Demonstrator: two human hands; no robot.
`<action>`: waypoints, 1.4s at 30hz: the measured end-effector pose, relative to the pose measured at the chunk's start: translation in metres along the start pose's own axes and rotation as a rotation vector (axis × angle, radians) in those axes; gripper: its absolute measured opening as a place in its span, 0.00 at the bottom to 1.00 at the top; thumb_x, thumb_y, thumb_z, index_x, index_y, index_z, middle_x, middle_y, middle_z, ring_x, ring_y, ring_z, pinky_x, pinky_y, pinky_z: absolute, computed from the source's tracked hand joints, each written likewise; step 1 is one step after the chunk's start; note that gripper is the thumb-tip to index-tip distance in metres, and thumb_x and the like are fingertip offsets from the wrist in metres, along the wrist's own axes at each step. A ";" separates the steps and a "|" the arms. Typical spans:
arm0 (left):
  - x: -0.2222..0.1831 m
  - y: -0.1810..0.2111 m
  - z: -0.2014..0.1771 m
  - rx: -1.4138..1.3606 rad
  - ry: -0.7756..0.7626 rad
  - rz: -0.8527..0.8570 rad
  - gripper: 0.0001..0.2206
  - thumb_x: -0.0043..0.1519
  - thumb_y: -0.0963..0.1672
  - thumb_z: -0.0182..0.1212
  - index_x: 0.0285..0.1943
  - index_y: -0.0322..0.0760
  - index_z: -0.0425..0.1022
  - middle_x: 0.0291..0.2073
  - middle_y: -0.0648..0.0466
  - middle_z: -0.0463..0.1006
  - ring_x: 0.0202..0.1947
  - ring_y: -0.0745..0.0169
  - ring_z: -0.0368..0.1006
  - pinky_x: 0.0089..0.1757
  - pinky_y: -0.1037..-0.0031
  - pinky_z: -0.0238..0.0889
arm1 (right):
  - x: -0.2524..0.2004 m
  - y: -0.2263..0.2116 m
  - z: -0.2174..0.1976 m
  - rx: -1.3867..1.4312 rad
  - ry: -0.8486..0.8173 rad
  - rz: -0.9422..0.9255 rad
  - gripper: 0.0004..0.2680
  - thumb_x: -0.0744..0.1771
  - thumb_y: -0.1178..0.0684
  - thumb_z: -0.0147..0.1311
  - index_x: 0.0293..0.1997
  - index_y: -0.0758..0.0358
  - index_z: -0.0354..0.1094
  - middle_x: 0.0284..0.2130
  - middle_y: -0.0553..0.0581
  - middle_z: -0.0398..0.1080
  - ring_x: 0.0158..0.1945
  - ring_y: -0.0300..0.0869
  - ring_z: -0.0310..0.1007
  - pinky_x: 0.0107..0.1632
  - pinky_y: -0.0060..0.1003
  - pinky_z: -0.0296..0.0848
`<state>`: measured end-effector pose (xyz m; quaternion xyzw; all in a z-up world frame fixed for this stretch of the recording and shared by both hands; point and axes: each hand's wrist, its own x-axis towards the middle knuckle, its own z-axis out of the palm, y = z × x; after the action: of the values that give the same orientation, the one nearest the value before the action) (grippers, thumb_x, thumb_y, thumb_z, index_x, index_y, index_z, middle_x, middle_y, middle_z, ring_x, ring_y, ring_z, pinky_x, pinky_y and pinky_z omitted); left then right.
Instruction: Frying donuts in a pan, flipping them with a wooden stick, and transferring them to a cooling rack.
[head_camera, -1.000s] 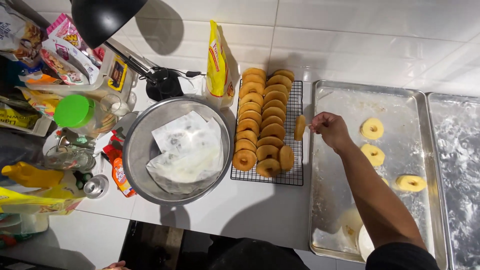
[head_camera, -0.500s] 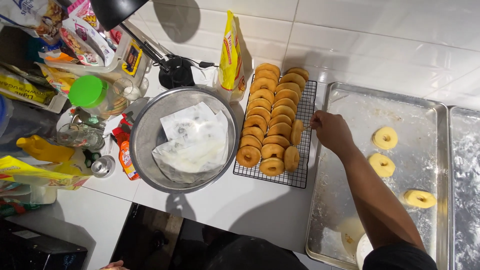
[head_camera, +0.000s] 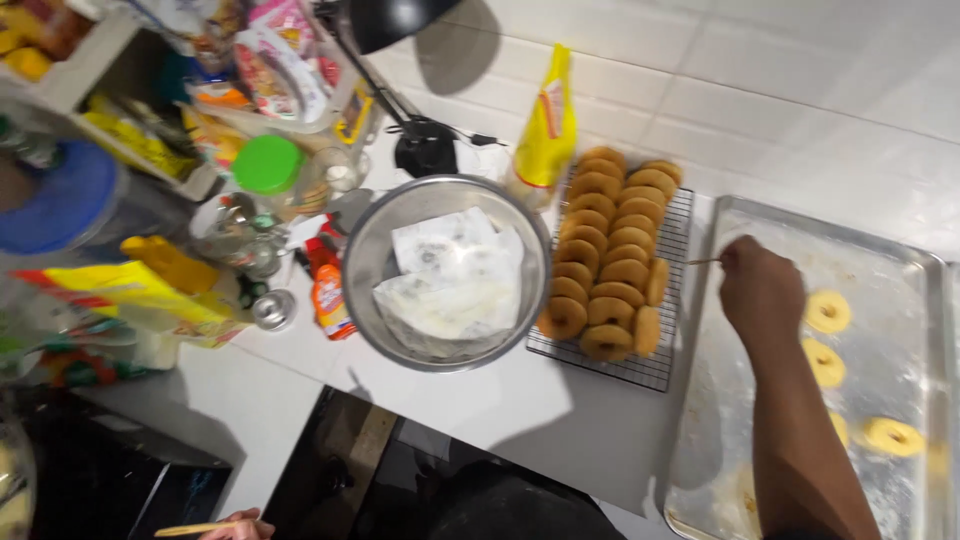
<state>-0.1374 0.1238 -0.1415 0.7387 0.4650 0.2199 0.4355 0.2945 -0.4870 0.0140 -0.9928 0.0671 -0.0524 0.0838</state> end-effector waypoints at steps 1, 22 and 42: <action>-0.017 0.023 -0.003 -0.005 0.048 -0.012 0.16 0.59 0.39 0.44 0.21 0.21 0.74 0.24 0.41 0.78 0.24 0.54 0.71 0.35 0.69 0.65 | -0.016 -0.009 0.000 0.018 -0.002 -0.046 0.08 0.68 0.57 0.47 0.47 0.51 0.73 0.32 0.67 0.77 0.38 0.68 0.75 0.35 0.60 0.71; -0.065 0.102 -0.212 -0.160 0.841 0.200 0.06 0.66 0.42 0.59 0.42 0.33 0.80 0.35 0.52 0.80 0.37 0.63 0.75 0.39 0.76 0.69 | -0.259 -0.574 -0.052 0.940 -0.113 -1.405 0.06 0.73 0.76 0.59 0.51 0.76 0.77 0.46 0.67 0.72 0.50 0.51 0.73 0.59 0.41 0.70; -0.136 0.095 -0.167 0.141 1.386 -0.333 0.04 0.64 0.38 0.62 0.41 0.25 0.79 0.38 0.44 0.82 0.41 0.55 0.79 0.42 0.71 0.74 | -0.390 -0.879 0.111 0.309 0.114 -2.692 0.14 0.49 0.72 0.43 0.17 0.56 0.43 0.14 0.49 0.48 0.22 0.41 0.50 0.23 0.39 0.49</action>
<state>-0.2756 0.0599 0.0376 0.3745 0.7545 0.5386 0.0189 0.0321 0.4450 0.0212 -0.2653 -0.9509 -0.1408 0.0749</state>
